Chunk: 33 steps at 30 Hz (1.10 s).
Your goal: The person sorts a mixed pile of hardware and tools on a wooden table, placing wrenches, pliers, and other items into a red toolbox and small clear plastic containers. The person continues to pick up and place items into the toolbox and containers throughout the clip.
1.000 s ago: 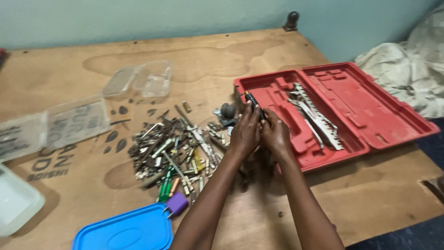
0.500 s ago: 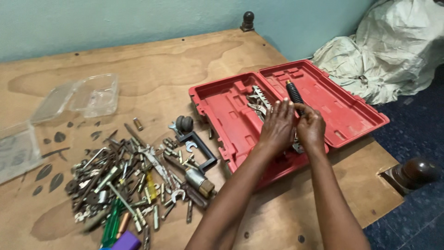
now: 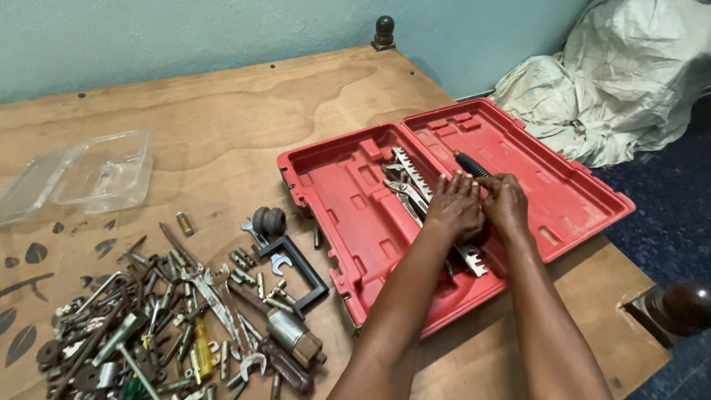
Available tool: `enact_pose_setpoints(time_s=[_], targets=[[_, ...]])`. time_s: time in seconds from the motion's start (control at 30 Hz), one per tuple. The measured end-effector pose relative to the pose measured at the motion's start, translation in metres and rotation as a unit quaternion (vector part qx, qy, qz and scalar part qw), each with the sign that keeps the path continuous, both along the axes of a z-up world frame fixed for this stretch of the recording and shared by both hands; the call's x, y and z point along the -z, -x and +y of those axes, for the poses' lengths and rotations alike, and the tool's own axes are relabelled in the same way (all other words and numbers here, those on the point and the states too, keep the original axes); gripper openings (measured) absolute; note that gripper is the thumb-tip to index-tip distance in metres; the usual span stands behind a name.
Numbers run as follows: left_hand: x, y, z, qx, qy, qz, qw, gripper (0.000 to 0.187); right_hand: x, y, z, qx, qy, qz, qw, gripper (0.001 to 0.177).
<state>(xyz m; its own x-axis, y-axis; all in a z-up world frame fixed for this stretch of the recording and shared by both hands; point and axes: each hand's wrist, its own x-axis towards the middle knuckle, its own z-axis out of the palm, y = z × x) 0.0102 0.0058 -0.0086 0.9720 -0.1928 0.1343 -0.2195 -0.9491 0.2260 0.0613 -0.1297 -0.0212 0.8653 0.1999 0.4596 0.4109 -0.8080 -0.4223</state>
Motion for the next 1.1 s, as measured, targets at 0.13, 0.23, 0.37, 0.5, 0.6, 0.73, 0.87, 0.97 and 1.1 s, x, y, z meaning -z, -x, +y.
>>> enact_pose_setpoints(time_s=[0.13, 0.23, 0.37, 0.5, 0.6, 0.73, 0.87, 0.97, 1.1], targets=[[0.005, -0.003, 0.006, 0.009, 0.016, 0.028, 0.999, 0.073, 0.016, -0.020, -0.003, -0.014, 0.029, 0.013, 0.999, 0.031], [0.003, -0.001, 0.007, 0.007, 0.011, 0.034, 0.999, 0.073, 0.017, -0.024, -0.001, -0.002, 0.032, 0.051, 0.998, 0.030], [-0.002, 0.003, 0.004, 0.001, 0.011, 0.033, 0.999, 0.072, 0.011, -0.016, 0.000, 0.017, 0.017, 0.057, 0.998, 0.033], [-0.003, 0.017, 0.008, 0.000, 0.006, 0.037, 0.999, 0.072, 0.002, 0.002, 0.003, 0.020, 0.015, -0.024, 0.999, 0.035], [-0.004, 0.030, 0.018, -0.008, -0.002, 0.035, 0.999, 0.074, -0.009, 0.020, 0.005, 0.011, 0.028, -0.074, 0.997, 0.036], [-0.012, 0.046, 0.035, -0.017, 0.016, 0.010, 1.000, 0.073, -0.020, 0.054, 0.019, -0.006, -0.021, -0.069, 0.997, 0.035], [-0.020, 0.074, 0.053, -0.036, 0.048, -0.028, 0.998, 0.071, -0.034, 0.088, 0.050, -0.046, -0.053, -0.076, 0.995, 0.033], [-0.026, 0.103, 0.076, -0.056, 0.044, -0.050, 0.996, 0.071, -0.045, 0.118, 0.075, -0.087, -0.077, -0.068, 0.991, 0.037], [-0.039, 0.140, 0.110, -0.081, 0.085, -0.075, 0.990, 0.068, -0.065, 0.149, 0.112, -0.104, -0.072, -0.039, 0.991, 0.039]])
